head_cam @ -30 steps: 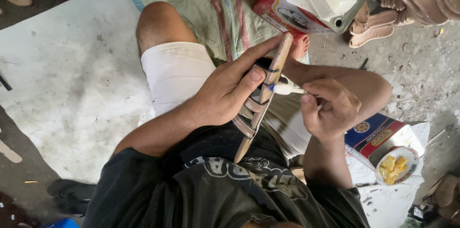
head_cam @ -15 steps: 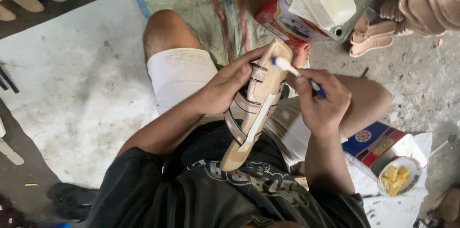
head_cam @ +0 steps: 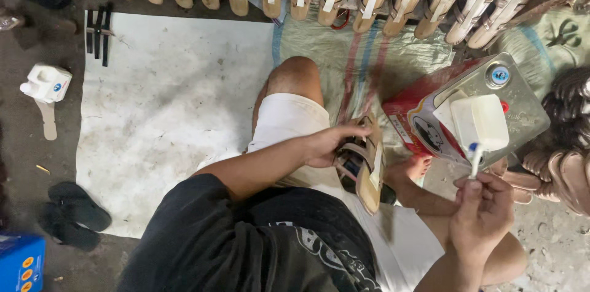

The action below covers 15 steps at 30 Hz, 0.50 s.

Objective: The person sits on the floor and uses a toothbrush to scrub the straps and soles of several beige sandals. They repeatedly dip the brush into a container of white liquid and apply it to the footwear, handling the sandals one at a time.

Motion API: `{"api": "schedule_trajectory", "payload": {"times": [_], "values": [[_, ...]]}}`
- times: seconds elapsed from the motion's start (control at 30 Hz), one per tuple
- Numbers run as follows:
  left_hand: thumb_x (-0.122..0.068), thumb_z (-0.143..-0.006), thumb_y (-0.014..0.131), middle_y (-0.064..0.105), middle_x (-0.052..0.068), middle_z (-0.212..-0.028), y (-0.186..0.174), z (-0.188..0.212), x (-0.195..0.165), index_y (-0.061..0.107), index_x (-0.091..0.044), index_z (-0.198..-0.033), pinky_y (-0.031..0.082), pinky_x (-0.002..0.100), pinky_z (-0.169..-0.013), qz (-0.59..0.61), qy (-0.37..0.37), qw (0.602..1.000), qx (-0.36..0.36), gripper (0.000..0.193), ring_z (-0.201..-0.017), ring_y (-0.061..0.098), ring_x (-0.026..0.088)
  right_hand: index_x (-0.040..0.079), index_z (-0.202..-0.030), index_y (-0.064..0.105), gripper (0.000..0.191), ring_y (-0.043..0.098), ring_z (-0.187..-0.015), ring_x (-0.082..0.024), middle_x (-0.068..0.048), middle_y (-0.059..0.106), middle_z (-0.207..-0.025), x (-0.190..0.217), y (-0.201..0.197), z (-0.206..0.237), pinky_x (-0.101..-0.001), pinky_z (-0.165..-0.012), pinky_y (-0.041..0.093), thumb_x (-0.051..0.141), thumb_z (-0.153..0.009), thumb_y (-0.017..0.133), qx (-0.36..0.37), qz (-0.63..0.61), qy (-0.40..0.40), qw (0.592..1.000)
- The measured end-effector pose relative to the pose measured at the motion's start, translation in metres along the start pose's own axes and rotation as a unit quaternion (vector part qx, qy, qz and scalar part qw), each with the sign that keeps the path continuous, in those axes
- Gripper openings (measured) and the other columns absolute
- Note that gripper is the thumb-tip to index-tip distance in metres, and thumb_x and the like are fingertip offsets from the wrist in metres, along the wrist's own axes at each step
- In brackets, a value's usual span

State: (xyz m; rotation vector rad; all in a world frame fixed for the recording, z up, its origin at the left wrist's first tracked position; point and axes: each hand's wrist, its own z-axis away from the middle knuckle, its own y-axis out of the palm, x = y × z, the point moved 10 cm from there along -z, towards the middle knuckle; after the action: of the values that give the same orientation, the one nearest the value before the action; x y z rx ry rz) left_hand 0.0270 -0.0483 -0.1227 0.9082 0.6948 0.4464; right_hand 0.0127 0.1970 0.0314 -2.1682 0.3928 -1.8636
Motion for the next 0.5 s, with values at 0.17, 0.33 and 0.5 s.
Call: {"api": "schedule_trajectory", "payload": {"times": [0.17,0.33,0.5], "values": [[-0.027,-0.094,0.069,0.047,0.01,-0.143,0.038,-0.002,-0.038,0.005,-0.021,-0.165,0.052,0.042,-0.1,-0.022,0.183,0.983,0.009,0.095,-0.127,0.054,0.024,-0.011,-0.113,0.067,0.038,0.049,-0.056,-0.007,-0.006,0.063,-0.077,-0.074,0.025,0.031,-0.0201,-0.048,0.038,0.024,-0.098,0.073,0.104,-0.186,0.221,0.952],[-0.031,-0.102,0.075,0.025,0.015,-0.165,0.124,-0.029,-0.085,-0.004,-0.017,-0.166,0.042,0.046,-0.122,-0.269,0.33,0.894,0.137,0.103,-0.153,0.036,0.031,-0.011,-0.114,0.066,0.042,0.06,-0.057,-0.01,-0.013,0.074,-0.082,-0.093,0.024,0.052,-0.0201,-0.049,0.044,0.016,-0.085,0.074,0.057,-0.364,0.252,0.895],[-0.074,-0.086,0.052,0.054,0.015,-0.146,0.157,-0.129,-0.182,0.019,-0.009,-0.157,0.062,0.041,-0.089,-0.355,0.283,0.889,-0.059,0.102,-0.111,0.068,0.024,-0.009,-0.12,0.061,0.028,0.061,-0.068,-0.014,-0.013,0.067,-0.094,-0.107,-0.038,0.041,-0.0227,-0.059,0.046,0.006,-0.099,0.069,-0.107,-0.344,0.134,0.923]]}}
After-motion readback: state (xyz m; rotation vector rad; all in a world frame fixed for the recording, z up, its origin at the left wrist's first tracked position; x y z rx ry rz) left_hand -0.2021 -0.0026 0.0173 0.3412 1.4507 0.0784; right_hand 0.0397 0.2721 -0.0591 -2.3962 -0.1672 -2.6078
